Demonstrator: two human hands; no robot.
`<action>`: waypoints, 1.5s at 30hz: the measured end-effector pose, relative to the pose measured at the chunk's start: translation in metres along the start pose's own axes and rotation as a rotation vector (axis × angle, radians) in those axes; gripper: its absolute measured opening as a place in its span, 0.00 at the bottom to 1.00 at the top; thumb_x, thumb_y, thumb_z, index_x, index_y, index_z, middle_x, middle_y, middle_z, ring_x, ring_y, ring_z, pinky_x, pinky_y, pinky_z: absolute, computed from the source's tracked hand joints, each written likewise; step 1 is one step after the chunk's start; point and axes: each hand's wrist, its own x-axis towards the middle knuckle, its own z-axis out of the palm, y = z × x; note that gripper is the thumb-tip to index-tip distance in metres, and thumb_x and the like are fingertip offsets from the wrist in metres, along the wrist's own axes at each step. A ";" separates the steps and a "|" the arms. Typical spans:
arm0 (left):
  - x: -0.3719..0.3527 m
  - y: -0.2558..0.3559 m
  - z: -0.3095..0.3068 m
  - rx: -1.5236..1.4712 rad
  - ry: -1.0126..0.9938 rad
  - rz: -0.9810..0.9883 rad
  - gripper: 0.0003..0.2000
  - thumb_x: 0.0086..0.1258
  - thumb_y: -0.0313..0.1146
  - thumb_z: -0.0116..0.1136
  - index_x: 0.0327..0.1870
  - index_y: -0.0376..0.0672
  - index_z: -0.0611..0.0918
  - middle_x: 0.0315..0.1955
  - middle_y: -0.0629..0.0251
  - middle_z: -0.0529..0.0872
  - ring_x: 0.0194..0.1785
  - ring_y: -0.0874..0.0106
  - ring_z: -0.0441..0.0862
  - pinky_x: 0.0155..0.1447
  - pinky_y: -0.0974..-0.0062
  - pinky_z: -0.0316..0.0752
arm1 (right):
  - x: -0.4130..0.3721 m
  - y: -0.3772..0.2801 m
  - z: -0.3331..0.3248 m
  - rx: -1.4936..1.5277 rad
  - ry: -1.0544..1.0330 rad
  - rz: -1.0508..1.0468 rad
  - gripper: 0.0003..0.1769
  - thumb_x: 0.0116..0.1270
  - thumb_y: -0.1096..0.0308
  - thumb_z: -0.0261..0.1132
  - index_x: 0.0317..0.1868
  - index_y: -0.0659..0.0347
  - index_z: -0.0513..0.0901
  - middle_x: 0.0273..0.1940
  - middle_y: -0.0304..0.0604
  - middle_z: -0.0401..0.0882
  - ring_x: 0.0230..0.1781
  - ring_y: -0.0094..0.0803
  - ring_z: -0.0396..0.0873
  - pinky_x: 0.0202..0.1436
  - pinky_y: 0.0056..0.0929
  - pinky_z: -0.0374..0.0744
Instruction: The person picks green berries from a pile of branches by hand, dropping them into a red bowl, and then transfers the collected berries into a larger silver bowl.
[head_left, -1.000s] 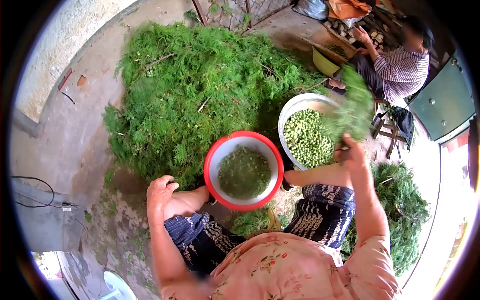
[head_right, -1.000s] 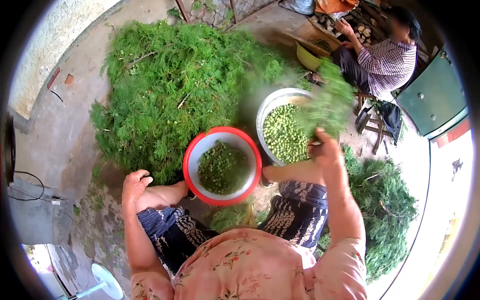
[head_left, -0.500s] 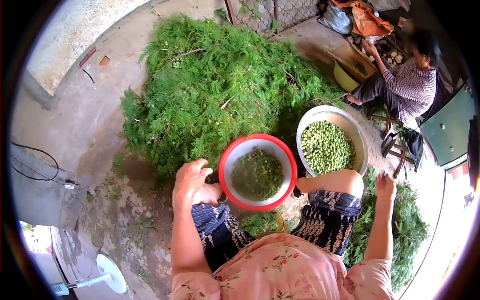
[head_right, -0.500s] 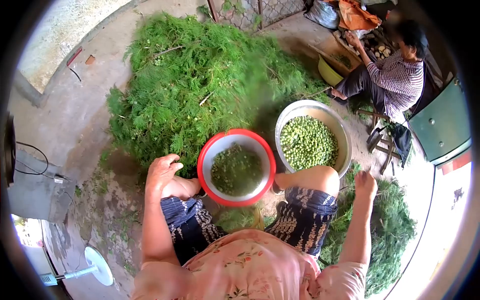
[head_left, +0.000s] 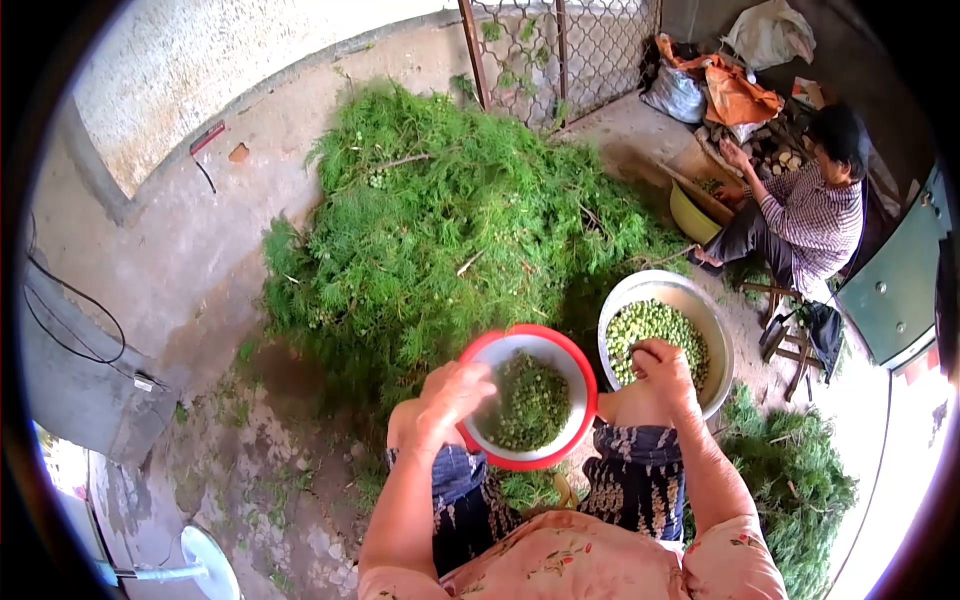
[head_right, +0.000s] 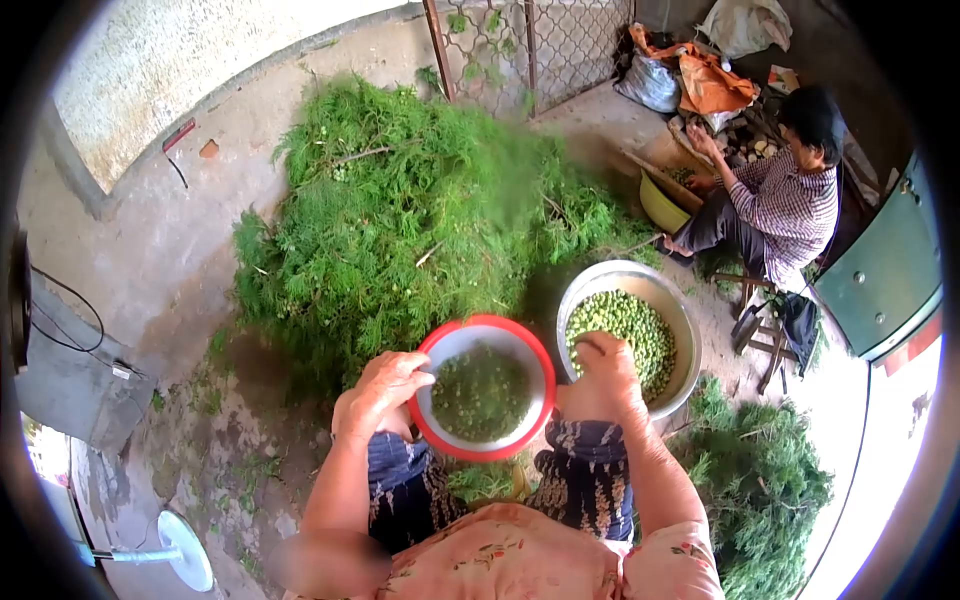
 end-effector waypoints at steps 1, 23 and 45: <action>0.013 0.021 -0.004 0.154 -0.072 -0.039 0.15 0.56 0.39 0.63 0.42 0.43 0.81 0.37 0.58 0.83 0.42 0.60 0.80 0.48 0.69 0.73 | 0.006 0.003 0.002 -0.024 -0.070 -0.048 0.17 0.48 0.70 0.65 0.41 0.67 0.80 0.35 0.44 0.79 0.28 0.28 0.78 0.37 0.23 0.78; 0.141 -0.017 0.010 0.490 -0.215 0.073 0.08 0.59 0.36 0.60 0.32 0.41 0.78 0.25 0.58 0.81 0.31 0.59 0.81 0.33 0.62 0.74 | 0.344 -0.012 0.197 -0.121 0.115 -0.256 0.17 0.54 0.62 0.62 0.40 0.67 0.79 0.30 0.60 0.79 0.34 0.53 0.79 0.39 0.39 0.76; 0.162 -0.024 -0.049 0.277 0.616 0.047 0.04 0.57 0.25 0.58 0.32 0.40 0.78 0.25 0.57 0.80 0.31 0.58 0.78 0.36 0.61 0.72 | 0.306 -0.079 0.160 -0.019 -0.053 -0.373 0.09 0.57 0.78 0.59 0.39 0.62 0.80 0.27 0.51 0.79 0.26 0.39 0.78 0.34 0.30 0.75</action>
